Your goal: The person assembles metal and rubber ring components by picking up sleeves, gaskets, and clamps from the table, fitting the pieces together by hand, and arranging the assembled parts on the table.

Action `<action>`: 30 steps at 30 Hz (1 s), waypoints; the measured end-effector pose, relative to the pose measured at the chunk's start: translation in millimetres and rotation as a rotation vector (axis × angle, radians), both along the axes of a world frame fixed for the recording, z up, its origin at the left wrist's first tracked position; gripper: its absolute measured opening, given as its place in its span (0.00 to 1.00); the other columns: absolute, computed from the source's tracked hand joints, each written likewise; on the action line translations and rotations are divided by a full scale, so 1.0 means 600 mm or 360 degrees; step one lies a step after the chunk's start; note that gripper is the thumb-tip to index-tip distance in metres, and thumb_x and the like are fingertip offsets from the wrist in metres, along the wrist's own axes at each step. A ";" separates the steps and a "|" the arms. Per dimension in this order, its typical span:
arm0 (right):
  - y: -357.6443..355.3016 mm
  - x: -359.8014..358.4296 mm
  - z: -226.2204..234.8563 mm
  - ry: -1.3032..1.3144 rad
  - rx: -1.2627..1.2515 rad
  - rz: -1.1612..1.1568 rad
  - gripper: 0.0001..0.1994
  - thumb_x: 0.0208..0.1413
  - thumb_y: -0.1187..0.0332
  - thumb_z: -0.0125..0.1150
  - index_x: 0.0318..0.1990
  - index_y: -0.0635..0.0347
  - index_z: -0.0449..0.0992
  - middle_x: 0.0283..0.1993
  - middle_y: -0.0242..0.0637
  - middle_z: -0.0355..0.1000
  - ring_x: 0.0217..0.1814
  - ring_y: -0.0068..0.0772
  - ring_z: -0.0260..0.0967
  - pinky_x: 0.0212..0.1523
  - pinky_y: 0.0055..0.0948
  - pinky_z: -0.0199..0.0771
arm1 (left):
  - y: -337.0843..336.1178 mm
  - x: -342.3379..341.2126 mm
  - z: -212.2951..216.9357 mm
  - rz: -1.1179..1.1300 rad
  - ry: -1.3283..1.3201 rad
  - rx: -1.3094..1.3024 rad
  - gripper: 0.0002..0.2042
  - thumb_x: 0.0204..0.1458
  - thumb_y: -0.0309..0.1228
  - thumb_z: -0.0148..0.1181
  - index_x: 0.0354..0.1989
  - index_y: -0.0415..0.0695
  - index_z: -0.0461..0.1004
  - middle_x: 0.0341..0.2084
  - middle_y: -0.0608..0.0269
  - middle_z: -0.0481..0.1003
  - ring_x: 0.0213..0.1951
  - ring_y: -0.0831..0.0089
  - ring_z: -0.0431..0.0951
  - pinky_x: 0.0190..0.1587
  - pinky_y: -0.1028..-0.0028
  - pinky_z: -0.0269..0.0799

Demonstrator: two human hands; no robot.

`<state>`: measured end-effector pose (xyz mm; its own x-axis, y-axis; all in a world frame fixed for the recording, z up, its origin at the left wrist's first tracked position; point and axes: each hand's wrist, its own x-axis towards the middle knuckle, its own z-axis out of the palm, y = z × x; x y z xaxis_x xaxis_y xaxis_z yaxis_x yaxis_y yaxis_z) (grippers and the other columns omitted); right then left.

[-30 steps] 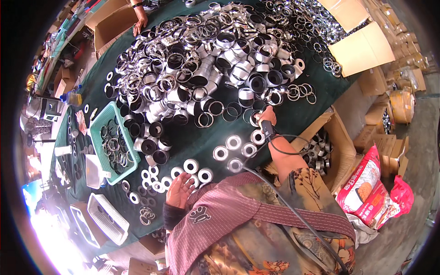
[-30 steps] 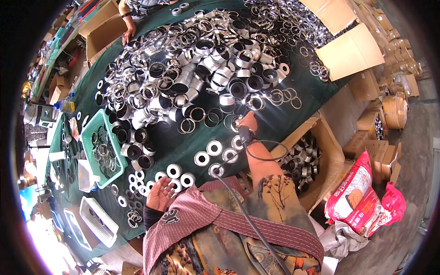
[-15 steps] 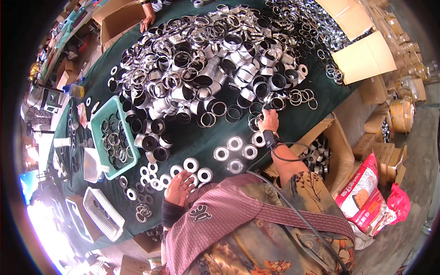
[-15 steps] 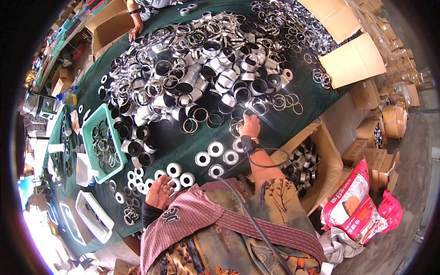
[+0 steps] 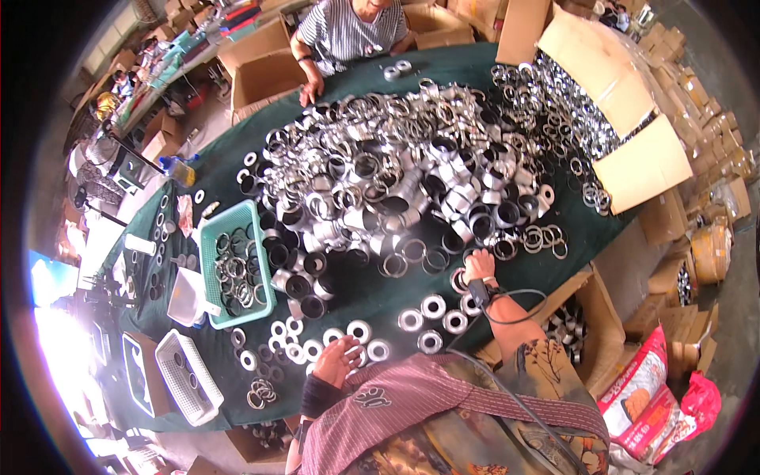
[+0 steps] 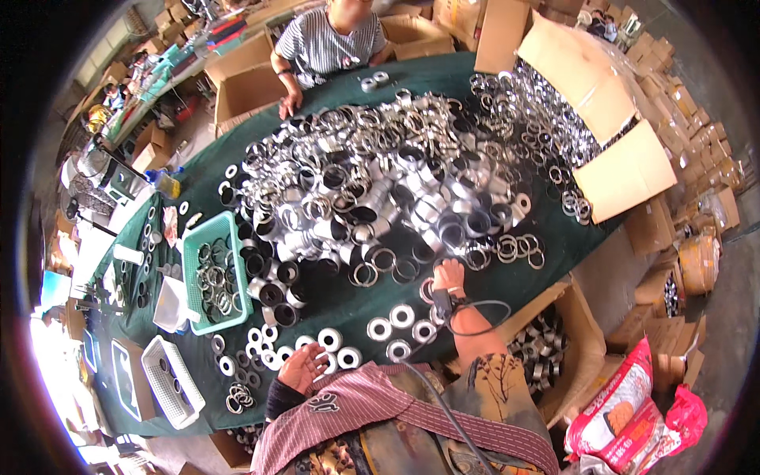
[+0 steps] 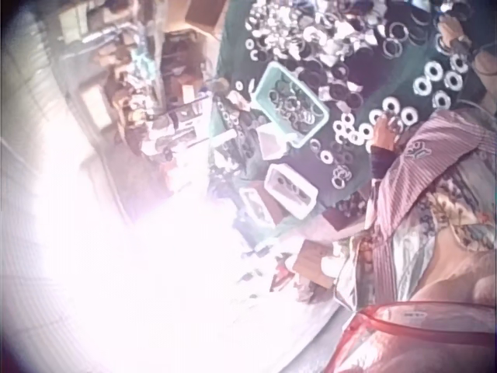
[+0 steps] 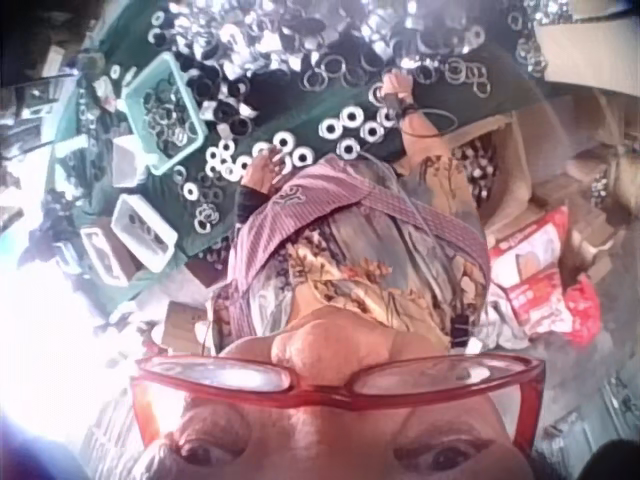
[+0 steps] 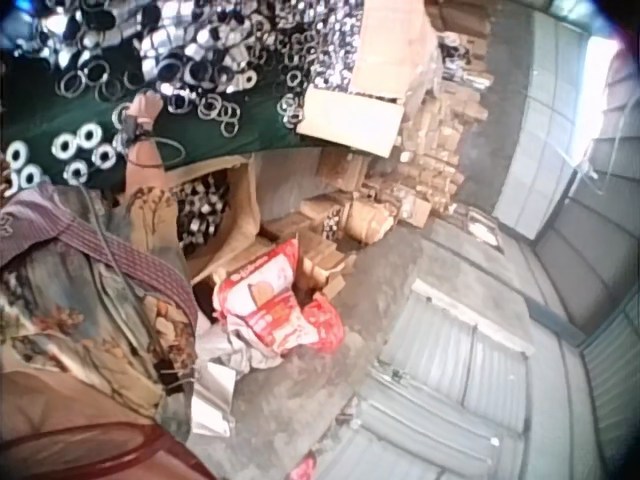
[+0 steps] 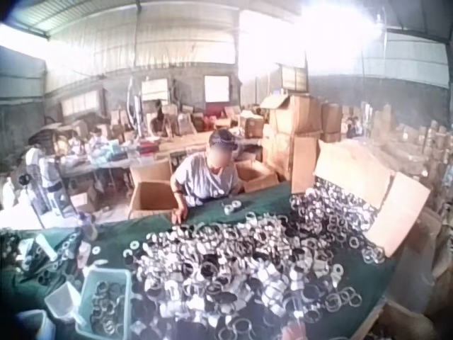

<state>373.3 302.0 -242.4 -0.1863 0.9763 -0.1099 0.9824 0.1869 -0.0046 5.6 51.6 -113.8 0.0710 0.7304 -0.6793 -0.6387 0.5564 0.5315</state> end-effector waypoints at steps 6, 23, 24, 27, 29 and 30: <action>-0.014 -0.021 0.043 0.0236 -0.0113 -0.0262 0.13 0.39 0.61 0.63 0.34 0.54 0.77 0.35 0.41 0.76 0.42 0.46 0.72 0.42 0.43 0.65 | -0.012 -0.010 -0.006 0.0055 -0.0015 -0.0005 0.17 0.62 0.37 0.48 0.54 0.39 0.66 0.47 0.57 0.72 0.47 0.64 0.75 0.48 0.64 0.73; -0.160 -0.251 0.159 0.1982 -0.0526 0.0170 0.18 0.37 0.68 0.65 0.40 0.63 0.74 0.34 0.42 0.75 0.36 0.38 0.74 0.39 0.32 0.73 | 0.000 0.014 0.074 -0.0495 0.0051 0.0274 0.19 0.63 0.40 0.45 0.55 0.39 0.67 0.50 0.56 0.72 0.53 0.69 0.72 0.52 0.69 0.68; -0.185 -0.276 0.193 0.1976 -0.0553 0.0272 0.18 0.38 0.68 0.65 0.40 0.63 0.73 0.34 0.42 0.75 0.37 0.41 0.75 0.38 0.33 0.73 | 0.001 0.019 0.081 -0.0504 0.0050 0.0281 0.19 0.63 0.40 0.45 0.55 0.39 0.67 0.50 0.56 0.72 0.53 0.69 0.72 0.52 0.69 0.68; -0.234 -0.324 0.236 0.1901 -0.0487 0.0436 0.18 0.41 0.68 0.64 0.41 0.60 0.69 0.34 0.45 0.75 0.38 0.49 0.74 0.38 0.39 0.73 | 0.002 0.021 0.088 -0.0607 0.0132 0.0355 0.20 0.63 0.40 0.46 0.55 0.38 0.67 0.50 0.56 0.72 0.53 0.69 0.72 0.52 0.67 0.68; -0.253 -0.338 0.273 0.1790 -0.0481 0.0427 0.18 0.42 0.70 0.63 0.43 0.59 0.69 0.34 0.46 0.75 0.38 0.50 0.74 0.39 0.40 0.74 | 0.004 0.017 0.072 -0.0583 0.0074 0.0354 0.19 0.63 0.39 0.47 0.55 0.38 0.67 0.50 0.56 0.72 0.52 0.68 0.72 0.52 0.66 0.69; -0.257 -0.341 0.290 0.1700 -0.0467 0.0409 0.19 0.42 0.71 0.63 0.45 0.59 0.69 0.35 0.46 0.76 0.40 0.48 0.75 0.40 0.37 0.74 | 0.000 0.016 0.070 -0.0503 0.0055 0.0360 0.19 0.62 0.38 0.48 0.55 0.37 0.67 0.49 0.56 0.73 0.51 0.67 0.73 0.50 0.65 0.70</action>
